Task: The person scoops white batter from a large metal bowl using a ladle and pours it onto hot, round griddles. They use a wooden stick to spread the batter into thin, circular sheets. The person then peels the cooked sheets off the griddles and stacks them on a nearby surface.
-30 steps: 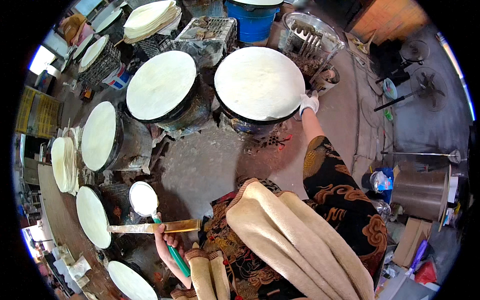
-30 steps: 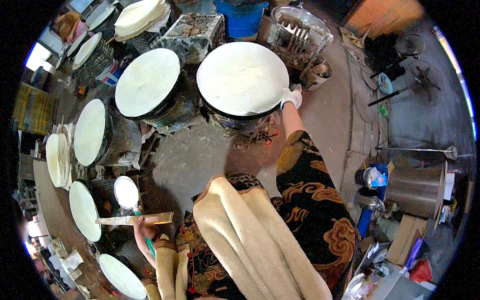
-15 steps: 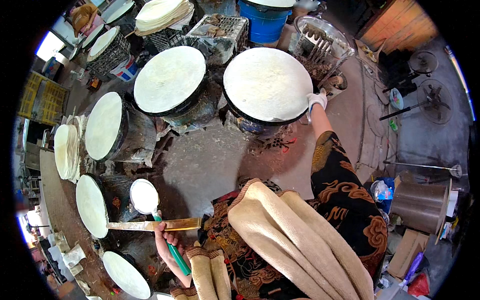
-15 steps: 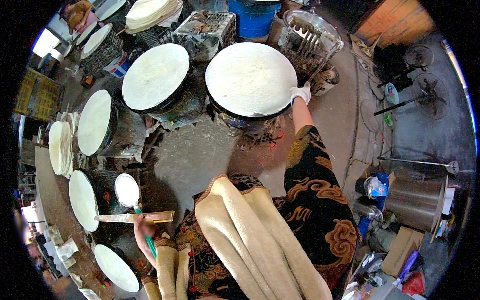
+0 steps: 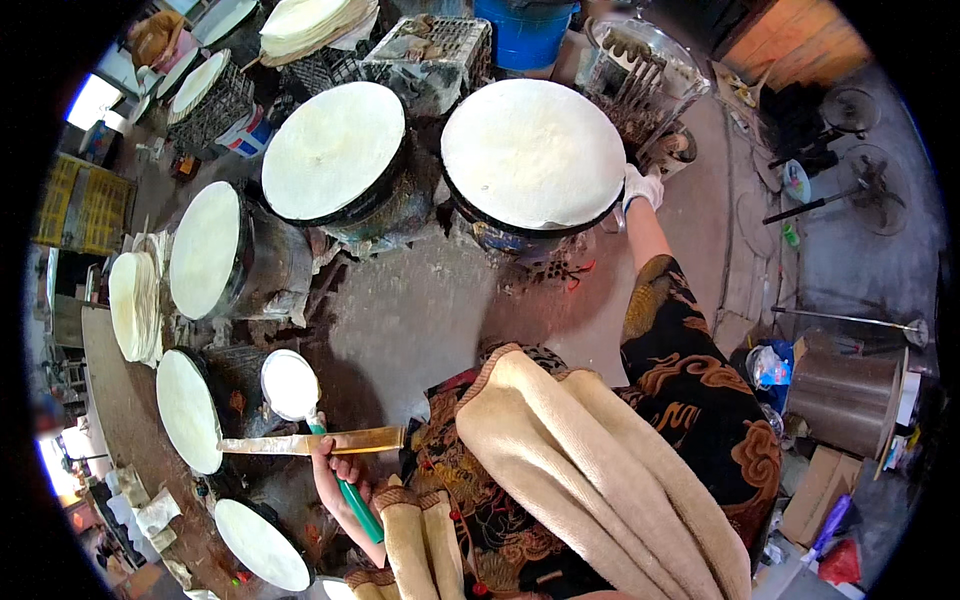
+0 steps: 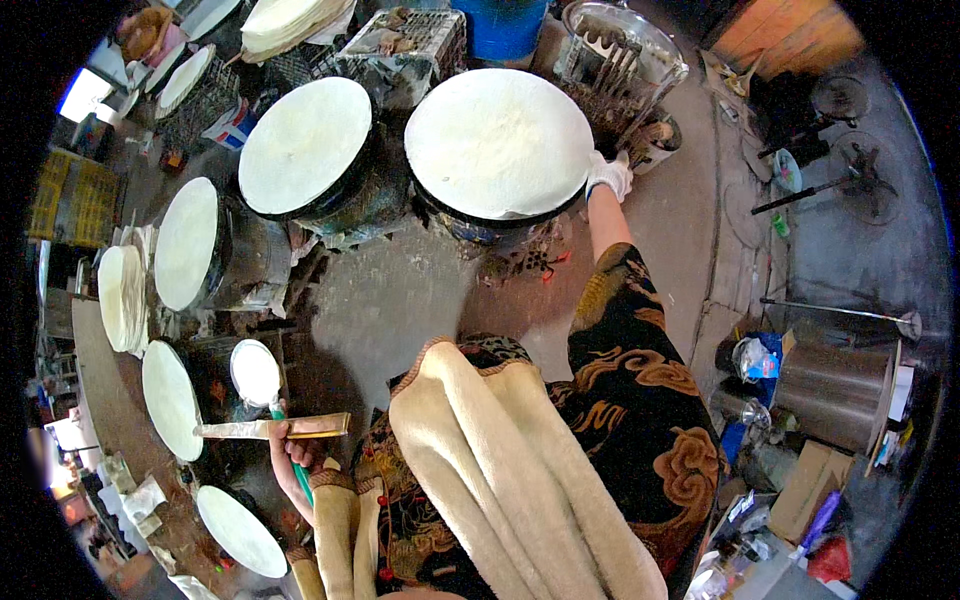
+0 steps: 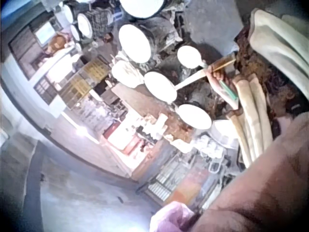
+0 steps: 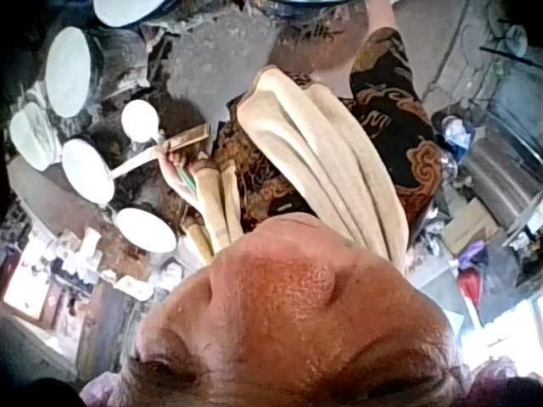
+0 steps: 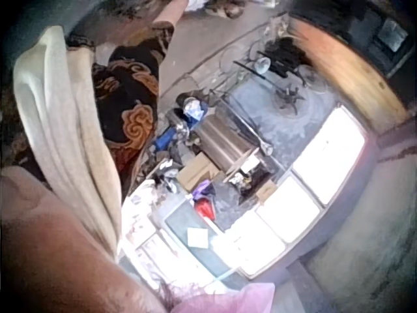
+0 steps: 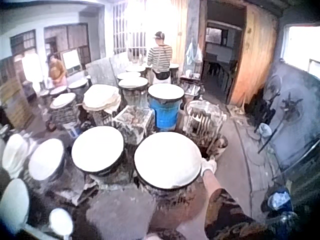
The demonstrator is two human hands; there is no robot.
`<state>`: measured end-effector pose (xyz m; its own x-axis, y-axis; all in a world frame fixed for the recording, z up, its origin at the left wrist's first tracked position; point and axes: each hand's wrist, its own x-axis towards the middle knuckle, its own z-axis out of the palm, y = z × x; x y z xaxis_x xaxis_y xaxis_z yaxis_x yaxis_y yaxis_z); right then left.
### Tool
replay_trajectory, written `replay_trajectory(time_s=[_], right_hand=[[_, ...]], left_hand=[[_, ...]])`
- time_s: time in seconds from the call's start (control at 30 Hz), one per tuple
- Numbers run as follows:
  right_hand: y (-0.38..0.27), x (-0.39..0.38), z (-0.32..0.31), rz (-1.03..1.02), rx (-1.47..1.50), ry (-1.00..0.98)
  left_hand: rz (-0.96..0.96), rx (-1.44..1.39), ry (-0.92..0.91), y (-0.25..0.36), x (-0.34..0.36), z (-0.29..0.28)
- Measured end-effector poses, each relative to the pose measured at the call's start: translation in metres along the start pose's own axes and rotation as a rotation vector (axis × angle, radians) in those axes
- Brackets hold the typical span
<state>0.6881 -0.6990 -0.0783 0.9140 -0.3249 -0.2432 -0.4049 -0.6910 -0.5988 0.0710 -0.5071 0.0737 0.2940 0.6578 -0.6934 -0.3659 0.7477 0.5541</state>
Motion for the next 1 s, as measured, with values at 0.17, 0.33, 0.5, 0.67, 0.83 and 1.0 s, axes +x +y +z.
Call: replay_trajectory(time_s=[0.17, 0.33, 0.5, 0.67, 0.83, 1.0], right_hand=[[0.002, -0.057, 0.011, -0.486, -0.242, 0.043], [-0.009, -0.164, 0.014, -0.955, -0.589, -0.188], [-0.002, -0.175, 0.025, -1.195, -0.771, -0.258], [0.005, -0.160, 0.033, -1.179, -0.602, -0.158], [0.021, -0.153, 0.040, -1.242, -0.441, -0.030], [0.034, -0.144, 0.049, -1.246, -0.426, 0.053]], left_hand=[[0.009, 0.028, -0.035, 0.001, 0.000, 0.002], [-0.087, 0.059, -0.029, 0.005, -0.007, 0.009], [-0.089, 0.022, 0.054, 0.004, 0.000, 0.002], [-0.010, -0.015, 0.091, 0.002, -0.013, 0.022], [-0.029, 0.104, 0.099, 0.004, -0.015, 0.029], [-0.009, 0.071, 0.159, 0.007, -0.009, 0.024]])
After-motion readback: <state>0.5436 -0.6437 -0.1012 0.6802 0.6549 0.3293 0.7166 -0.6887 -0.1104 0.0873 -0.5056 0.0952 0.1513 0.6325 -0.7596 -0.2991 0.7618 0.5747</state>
